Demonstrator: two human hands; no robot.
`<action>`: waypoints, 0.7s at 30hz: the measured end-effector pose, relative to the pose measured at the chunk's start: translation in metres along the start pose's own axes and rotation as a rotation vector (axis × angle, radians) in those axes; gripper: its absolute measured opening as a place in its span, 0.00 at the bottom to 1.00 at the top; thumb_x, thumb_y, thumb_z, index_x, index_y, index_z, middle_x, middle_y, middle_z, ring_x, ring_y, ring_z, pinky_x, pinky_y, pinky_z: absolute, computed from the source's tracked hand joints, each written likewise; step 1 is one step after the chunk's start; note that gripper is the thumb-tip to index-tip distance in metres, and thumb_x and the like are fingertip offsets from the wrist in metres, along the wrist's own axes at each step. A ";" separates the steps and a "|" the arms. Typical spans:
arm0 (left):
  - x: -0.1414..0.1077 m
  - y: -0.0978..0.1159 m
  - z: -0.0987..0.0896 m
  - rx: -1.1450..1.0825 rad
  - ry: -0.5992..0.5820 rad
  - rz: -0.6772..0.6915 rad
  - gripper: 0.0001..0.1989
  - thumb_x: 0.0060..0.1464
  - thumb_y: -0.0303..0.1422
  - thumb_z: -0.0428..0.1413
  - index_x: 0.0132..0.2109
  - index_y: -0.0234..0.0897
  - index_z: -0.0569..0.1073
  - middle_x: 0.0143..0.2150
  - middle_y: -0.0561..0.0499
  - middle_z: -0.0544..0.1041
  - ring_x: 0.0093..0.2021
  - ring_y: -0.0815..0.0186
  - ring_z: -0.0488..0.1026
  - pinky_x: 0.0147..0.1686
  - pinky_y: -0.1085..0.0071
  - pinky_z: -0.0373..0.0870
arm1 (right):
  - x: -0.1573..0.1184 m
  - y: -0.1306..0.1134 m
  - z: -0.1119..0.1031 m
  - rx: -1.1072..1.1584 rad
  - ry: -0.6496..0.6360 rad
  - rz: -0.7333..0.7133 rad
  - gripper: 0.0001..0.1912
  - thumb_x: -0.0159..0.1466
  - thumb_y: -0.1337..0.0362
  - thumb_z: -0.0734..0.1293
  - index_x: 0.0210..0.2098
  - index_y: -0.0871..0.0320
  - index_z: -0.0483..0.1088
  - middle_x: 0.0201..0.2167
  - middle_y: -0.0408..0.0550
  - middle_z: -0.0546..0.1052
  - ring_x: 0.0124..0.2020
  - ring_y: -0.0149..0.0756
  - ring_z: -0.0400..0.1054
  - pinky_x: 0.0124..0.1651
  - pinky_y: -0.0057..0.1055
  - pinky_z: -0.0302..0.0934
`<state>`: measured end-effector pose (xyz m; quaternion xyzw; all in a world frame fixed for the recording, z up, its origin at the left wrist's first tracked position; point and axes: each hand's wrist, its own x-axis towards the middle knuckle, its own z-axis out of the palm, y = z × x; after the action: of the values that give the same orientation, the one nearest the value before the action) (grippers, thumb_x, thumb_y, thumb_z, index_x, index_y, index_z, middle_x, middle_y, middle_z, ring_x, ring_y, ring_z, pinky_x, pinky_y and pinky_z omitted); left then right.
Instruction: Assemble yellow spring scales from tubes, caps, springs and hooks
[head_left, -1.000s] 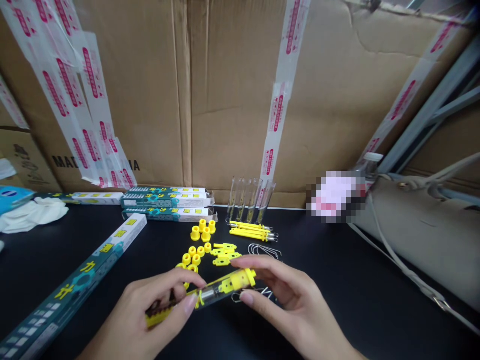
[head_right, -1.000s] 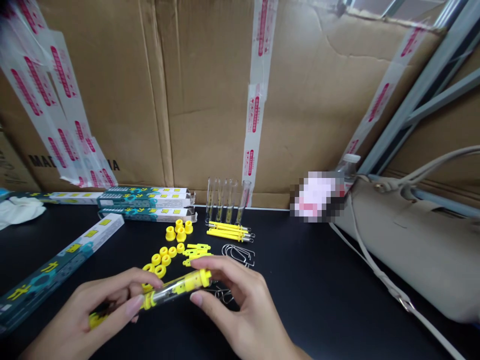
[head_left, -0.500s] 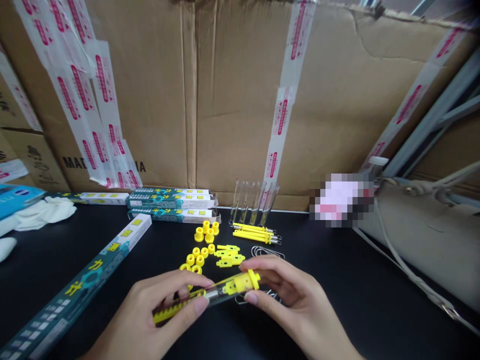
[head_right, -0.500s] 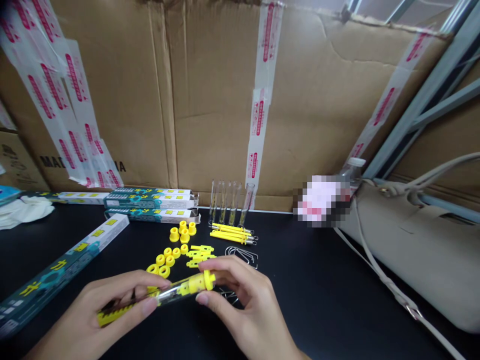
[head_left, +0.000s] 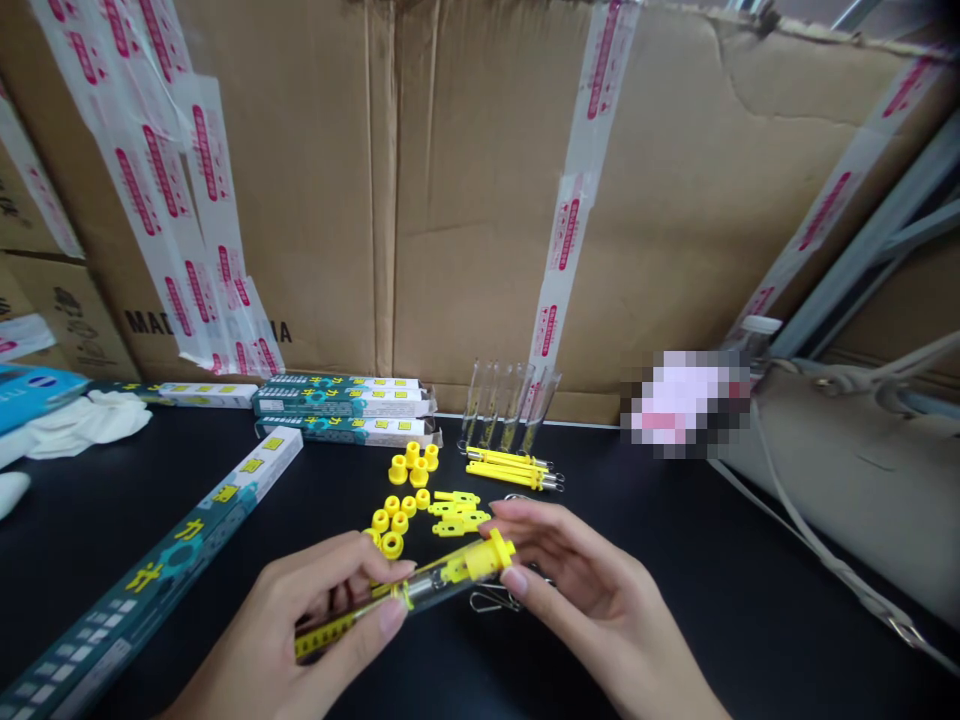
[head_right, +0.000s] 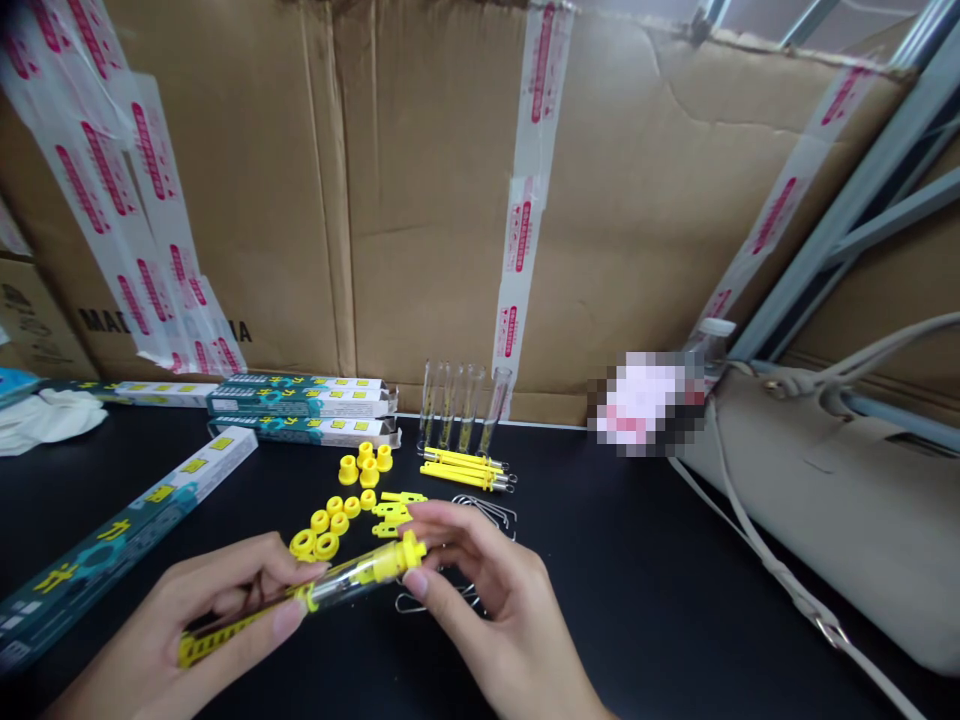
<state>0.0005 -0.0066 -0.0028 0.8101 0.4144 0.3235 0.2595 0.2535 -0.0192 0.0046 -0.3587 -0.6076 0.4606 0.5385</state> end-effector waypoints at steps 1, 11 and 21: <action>0.001 0.001 0.000 0.001 0.010 0.007 0.13 0.66 0.40 0.52 0.36 0.42 0.76 0.27 0.57 0.73 0.25 0.71 0.71 0.25 0.82 0.67 | 0.000 0.000 0.000 0.015 0.001 0.011 0.15 0.65 0.67 0.73 0.48 0.41 0.78 0.46 0.40 0.82 0.44 0.32 0.77 0.48 0.22 0.72; -0.005 0.014 -0.001 0.050 0.100 0.040 0.11 0.62 0.38 0.55 0.33 0.43 0.78 0.25 0.57 0.72 0.20 0.73 0.67 0.19 0.81 0.62 | 0.002 -0.005 0.002 -0.034 0.045 -0.025 0.11 0.58 0.67 0.78 0.39 0.46 0.82 0.37 0.41 0.82 0.34 0.30 0.77 0.39 0.20 0.73; -0.006 0.017 0.002 0.076 0.104 0.038 0.09 0.61 0.37 0.55 0.34 0.44 0.78 0.24 0.58 0.72 0.19 0.73 0.66 0.18 0.81 0.59 | -0.001 -0.001 -0.005 -0.364 0.014 -0.247 0.10 0.58 0.64 0.78 0.40 0.49 0.81 0.32 0.42 0.82 0.33 0.33 0.77 0.38 0.24 0.70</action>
<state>0.0078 -0.0214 0.0061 0.8092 0.4240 0.3539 0.2005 0.2589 -0.0199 0.0050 -0.3759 -0.7164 0.2712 0.5215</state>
